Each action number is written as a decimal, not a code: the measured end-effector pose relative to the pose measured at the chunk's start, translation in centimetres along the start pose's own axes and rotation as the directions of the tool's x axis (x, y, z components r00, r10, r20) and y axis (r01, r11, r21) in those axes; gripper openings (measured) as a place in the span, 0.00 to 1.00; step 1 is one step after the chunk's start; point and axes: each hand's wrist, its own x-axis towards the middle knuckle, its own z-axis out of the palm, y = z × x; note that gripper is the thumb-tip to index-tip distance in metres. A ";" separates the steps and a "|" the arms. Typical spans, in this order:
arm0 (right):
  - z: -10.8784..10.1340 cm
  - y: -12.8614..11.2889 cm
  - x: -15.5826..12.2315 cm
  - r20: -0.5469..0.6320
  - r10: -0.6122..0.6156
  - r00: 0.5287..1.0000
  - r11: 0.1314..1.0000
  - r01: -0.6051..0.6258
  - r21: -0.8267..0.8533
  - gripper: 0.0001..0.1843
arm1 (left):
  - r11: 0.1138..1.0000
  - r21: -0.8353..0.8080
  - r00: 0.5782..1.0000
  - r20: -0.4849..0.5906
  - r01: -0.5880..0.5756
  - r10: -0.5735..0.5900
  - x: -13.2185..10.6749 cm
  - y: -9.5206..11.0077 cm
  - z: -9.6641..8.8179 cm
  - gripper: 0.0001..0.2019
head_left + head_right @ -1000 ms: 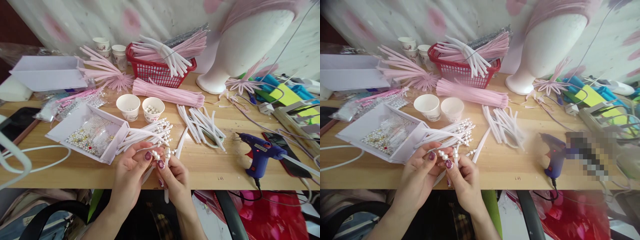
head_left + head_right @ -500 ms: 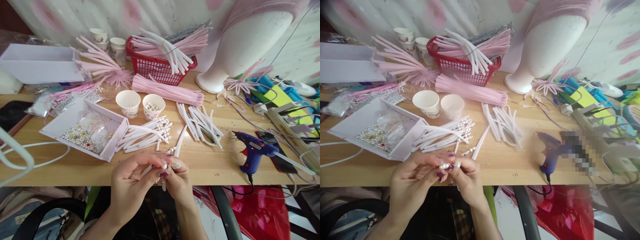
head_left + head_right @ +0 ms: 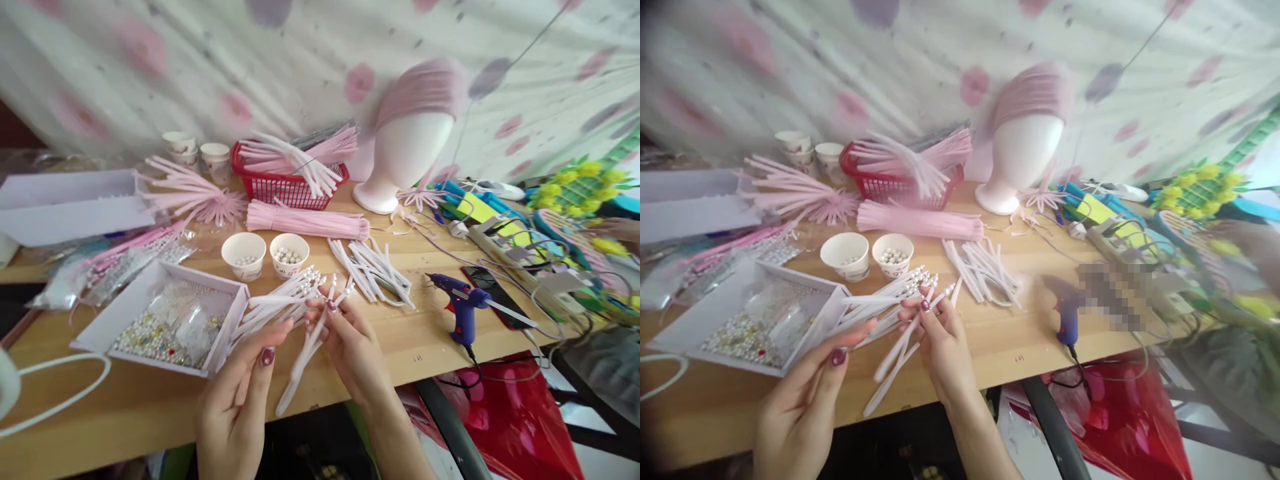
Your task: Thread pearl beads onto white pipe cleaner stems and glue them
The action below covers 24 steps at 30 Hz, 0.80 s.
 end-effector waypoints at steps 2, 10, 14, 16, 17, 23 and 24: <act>0.2 -0.8 0.3 0.031 0.013 0.999 0.996 -0.010 -0.087 0.22 | 0.999 0.046 1.000 0.029 -0.013 0.012 0.0 -0.5 -0.7 0.09; -4.6 -4.5 -0.8 0.014 -0.220 0.975 0.629 0.153 -0.762 0.21 | 0.638 0.316 0.711 0.362 -0.702 0.604 1.9 -3.3 -2.2 0.12; -6.7 -6.7 0.7 -0.009 -0.426 0.905 0.368 0.165 -0.915 0.18 | 0.368 0.376 0.526 0.585 -0.850 0.617 2.0 -3.9 -1.2 0.06; -6.8 -7.3 1.9 0.004 -0.473 0.881 0.241 0.134 -0.961 0.14 | 0.279 0.463 0.531 0.610 -0.841 0.589 1.9 -4.3 -0.8 0.08; -6.7 -7.4 2.6 0.018 -0.483 0.876 0.174 0.116 -0.978 0.12 | 0.260 0.513 0.557 0.597 -0.818 0.577 1.9 -4.6 -0.6 0.10; -5.6 -6.4 6.1 0.096 -0.423 0.901 -0.152 0.034 -0.988 0.09 | 0.163 0.662 0.633 0.570 -0.731 0.524 3.5 -5.3 -1.1 0.12; -5.5 -6.3 6.3 0.102 -0.416 0.904 -0.183 0.027 -0.983 0.11 | 0.147 0.667 0.631 0.577 -0.730 0.519 3.8 -5.2 -1.1 0.11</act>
